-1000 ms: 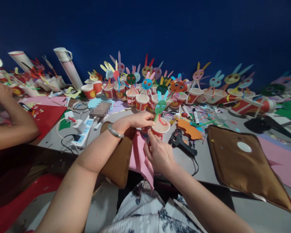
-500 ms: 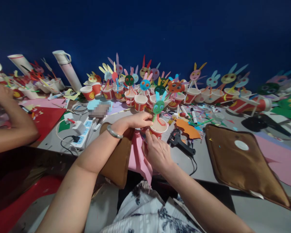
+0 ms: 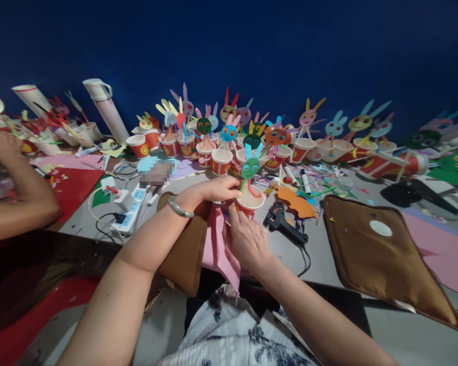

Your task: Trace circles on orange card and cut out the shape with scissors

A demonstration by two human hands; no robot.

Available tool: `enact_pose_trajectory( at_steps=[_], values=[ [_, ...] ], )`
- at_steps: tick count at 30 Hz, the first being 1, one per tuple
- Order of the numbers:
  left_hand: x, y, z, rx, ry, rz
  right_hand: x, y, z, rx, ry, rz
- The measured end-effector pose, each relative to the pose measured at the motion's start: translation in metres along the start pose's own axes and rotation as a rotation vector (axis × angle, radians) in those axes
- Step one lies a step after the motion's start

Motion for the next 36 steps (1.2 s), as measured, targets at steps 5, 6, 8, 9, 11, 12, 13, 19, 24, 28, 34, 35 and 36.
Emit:
enact_pose_trajectory(
  at_steps=[5,6,8,9,11,12,13,19,24,28,34,35,36],
  values=[
    [0.000,0.000,0.001,-0.005,-0.008,0.025,0.001,0.003,0.002,0.044,0.004,-0.025],
    [0.000,0.001,0.001,-0.004,-0.010,0.031,0.002,0.003,0.003,0.057,0.005,-0.033],
    [0.000,0.001,0.001,-0.005,-0.015,0.035,0.003,0.004,0.003,0.084,0.009,-0.048],
    [0.000,0.001,0.001,-0.007,-0.014,0.033,0.004,0.004,0.004,0.096,0.011,-0.053],
    [0.000,0.001,0.001,-0.009,-0.008,0.021,0.004,0.004,0.004,0.112,0.017,-0.057],
    [0.000,0.001,0.001,-0.010,-0.005,0.016,0.005,0.003,0.005,0.118,0.020,-0.057],
    [0.000,0.001,0.001,-0.009,-0.003,0.014,0.005,0.003,0.005,0.124,0.023,-0.057],
    [0.004,0.002,0.003,-0.001,-0.010,0.054,0.008,0.000,0.006,0.127,0.022,-0.075],
    [0.005,0.002,0.004,-0.019,-0.047,0.012,0.011,0.003,0.009,0.175,0.030,-0.153],
    [0.001,0.002,0.003,-0.033,-0.047,0.005,0.021,0.024,0.018,0.409,0.026,-0.350],
    [-0.001,0.001,0.004,-0.077,-0.074,0.033,0.071,0.044,0.003,0.546,-0.129,-0.457],
    [0.000,0.001,0.004,-0.089,-0.090,0.038,0.078,0.041,-0.004,0.478,-0.121,-0.468],
    [0.000,0.001,0.004,-0.092,-0.107,0.036,0.085,0.038,-0.012,0.422,-0.121,-0.489]
  ],
)
Point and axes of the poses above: each hand's wrist, its own z-axis away from the middle knuckle, its own y-axis out of the back of the hand, x = y × z, the point moved 6 cm from there along -z, towards the middle knuckle, and after that the axes turned 5 degrees about x, right-handed, at the moved point
